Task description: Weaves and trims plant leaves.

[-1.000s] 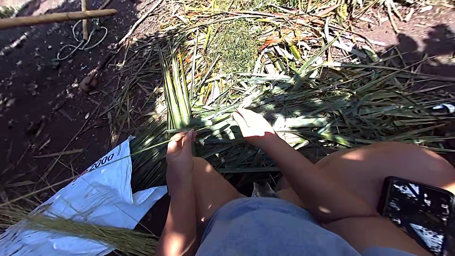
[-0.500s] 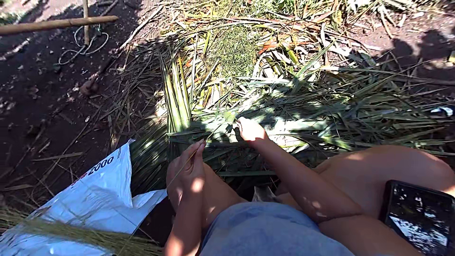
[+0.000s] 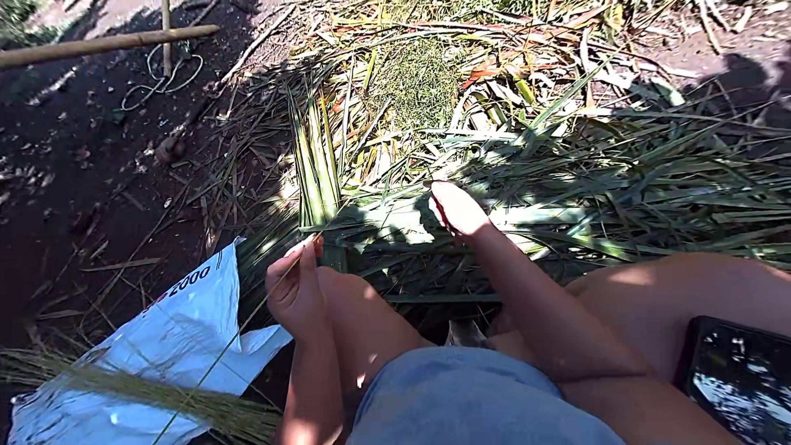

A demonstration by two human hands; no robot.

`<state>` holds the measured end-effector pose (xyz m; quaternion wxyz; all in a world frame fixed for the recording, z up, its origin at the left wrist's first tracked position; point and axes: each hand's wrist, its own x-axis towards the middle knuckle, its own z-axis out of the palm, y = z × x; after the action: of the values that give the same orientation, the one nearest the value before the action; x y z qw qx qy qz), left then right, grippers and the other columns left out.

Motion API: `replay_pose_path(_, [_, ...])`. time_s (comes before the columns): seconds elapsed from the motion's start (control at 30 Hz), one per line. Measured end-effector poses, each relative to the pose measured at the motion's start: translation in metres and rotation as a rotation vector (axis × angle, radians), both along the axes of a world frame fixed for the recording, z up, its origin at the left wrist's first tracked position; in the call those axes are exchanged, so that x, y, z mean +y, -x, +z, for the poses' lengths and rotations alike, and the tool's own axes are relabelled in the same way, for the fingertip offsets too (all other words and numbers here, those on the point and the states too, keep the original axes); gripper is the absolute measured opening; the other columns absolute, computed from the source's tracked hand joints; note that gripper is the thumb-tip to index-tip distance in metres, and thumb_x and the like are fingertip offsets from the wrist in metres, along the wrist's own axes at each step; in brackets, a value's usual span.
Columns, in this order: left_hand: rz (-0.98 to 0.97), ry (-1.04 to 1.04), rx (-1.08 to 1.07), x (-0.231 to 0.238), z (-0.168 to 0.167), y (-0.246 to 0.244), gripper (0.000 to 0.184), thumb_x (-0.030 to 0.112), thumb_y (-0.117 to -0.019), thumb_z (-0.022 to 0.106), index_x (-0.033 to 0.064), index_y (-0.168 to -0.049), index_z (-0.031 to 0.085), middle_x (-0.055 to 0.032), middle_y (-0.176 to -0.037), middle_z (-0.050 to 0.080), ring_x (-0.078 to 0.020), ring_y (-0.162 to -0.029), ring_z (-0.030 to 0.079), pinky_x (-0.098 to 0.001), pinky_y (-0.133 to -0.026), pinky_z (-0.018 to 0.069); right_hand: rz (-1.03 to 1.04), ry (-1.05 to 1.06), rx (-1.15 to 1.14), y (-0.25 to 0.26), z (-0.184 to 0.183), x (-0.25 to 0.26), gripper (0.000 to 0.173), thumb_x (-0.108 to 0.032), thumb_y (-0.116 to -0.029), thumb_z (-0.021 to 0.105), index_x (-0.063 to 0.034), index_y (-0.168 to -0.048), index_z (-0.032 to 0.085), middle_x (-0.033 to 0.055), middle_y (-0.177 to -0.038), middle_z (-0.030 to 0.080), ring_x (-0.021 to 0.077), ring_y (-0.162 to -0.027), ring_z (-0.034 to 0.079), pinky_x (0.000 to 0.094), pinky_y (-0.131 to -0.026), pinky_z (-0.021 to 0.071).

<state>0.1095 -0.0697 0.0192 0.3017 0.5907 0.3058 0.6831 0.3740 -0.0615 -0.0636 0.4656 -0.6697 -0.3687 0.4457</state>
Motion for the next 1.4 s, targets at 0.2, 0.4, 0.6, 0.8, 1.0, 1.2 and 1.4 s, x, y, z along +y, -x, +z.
replay_pose_path(0.2, [-0.111,0.089,-0.014,-0.013,-0.012,-0.025,0.014,0.006,-0.0994,0.065,0.0166,-0.104,0.072,-0.0016,-0.101,0.078,-0.0162,-0.094,0.076,-0.0336,-0.085,0.0638,0.537,-0.204,0.675,0.062,0.069,-0.032,0.035,-0.021,-0.1062,0.045,-0.0063,-0.137,0.054,-0.0031,-0.076,0.058,0.0032,-0.06,0.058,0.0167,-0.056,0.0528])
replay_pose_path(0.4, [-0.132,0.119,-0.073,-0.019,-0.019,-0.027,0.012,0.001,-0.0967,0.066,0.0111,-0.099,0.071,-0.0071,-0.098,0.078,-0.0199,-0.09,0.077,-0.0351,-0.082,0.0647,0.427,-0.144,0.718,0.041,0.058,-0.024,0.031,-0.021,-0.1088,0.041,-0.0137,-0.135,0.055,-0.0052,-0.072,0.05,0.0004,-0.051,0.047,0.0136,-0.048,0.0444])
replay_pose_path(0.6, [-0.103,0.099,-0.128,-0.02,-0.017,-0.023,0.012,0.001,-0.0971,0.066,0.0114,-0.098,0.073,-0.0079,-0.098,0.078,-0.0211,-0.089,0.077,-0.0362,-0.081,0.0652,0.205,-0.143,0.675,0.003,0.057,-0.014,0.029,-0.012,-0.1084,0.038,-0.0106,-0.132,0.054,-0.0068,-0.066,0.05,-0.0005,-0.047,0.045,0.0135,-0.043,0.0406])
replay_pose_path(0.8, [0.027,0.009,-0.022,-0.005,0.015,0.015,0.017,0.003,-0.0968,0.067,0.0189,-0.097,0.072,0.0004,-0.098,0.079,-0.0152,-0.092,0.077,-0.0321,-0.084,0.0644,-0.374,-0.218,0.541,-0.063,0.044,-0.01,0.025,-0.021,-0.1111,0.042,-0.0148,-0.133,0.052,-0.0077,-0.069,0.05,0.0013,-0.049,0.049,0.0163,-0.046,0.0457])
replay_pose_path(1.0, [-0.155,-0.148,0.213,-0.01,-0.011,-0.001,0.018,0.01,-0.1012,0.064,0.0202,-0.114,0.073,0.0015,-0.115,0.076,-0.0156,-0.106,0.073,-0.0329,-0.092,0.0613,0.305,-0.15,0.628,0.03,0.083,-0.038,0.028,-0.021,-0.1098,0.043,-0.0072,-0.129,0.058,0.0,-0.072,0.06,0.0059,-0.053,0.057,0.0198,-0.051,0.052])
replay_pose_path(1.2, [-0.089,-0.486,0.624,-0.007,-0.02,0.007,0.011,0.012,-0.1061,0.056,0.0092,-0.11,0.066,-0.0054,-0.117,0.075,-0.0146,-0.102,0.074,-0.028,-0.084,0.0609,0.451,-0.107,0.702,0.039,0.074,-0.03,0.025,-0.022,-0.1083,0.042,-0.0091,-0.122,0.059,-0.0065,-0.068,0.05,-0.0015,-0.049,0.046,0.0116,-0.046,0.0431])
replay_pose_path(1.4, [-0.102,-0.442,0.632,-0.015,-0.024,0.016,0.008,0.009,-0.1049,0.057,0.0094,-0.109,0.064,-0.0033,-0.118,0.074,-0.0126,-0.106,0.073,-0.0262,-0.089,0.0601,-0.013,-0.025,0.852,-0.007,0.047,-0.007,0.025,-0.022,-0.1117,0.037,-0.0107,-0.117,0.059,-0.0079,-0.059,0.046,0.0011,-0.044,0.041,0.0153,-0.041,0.0377])
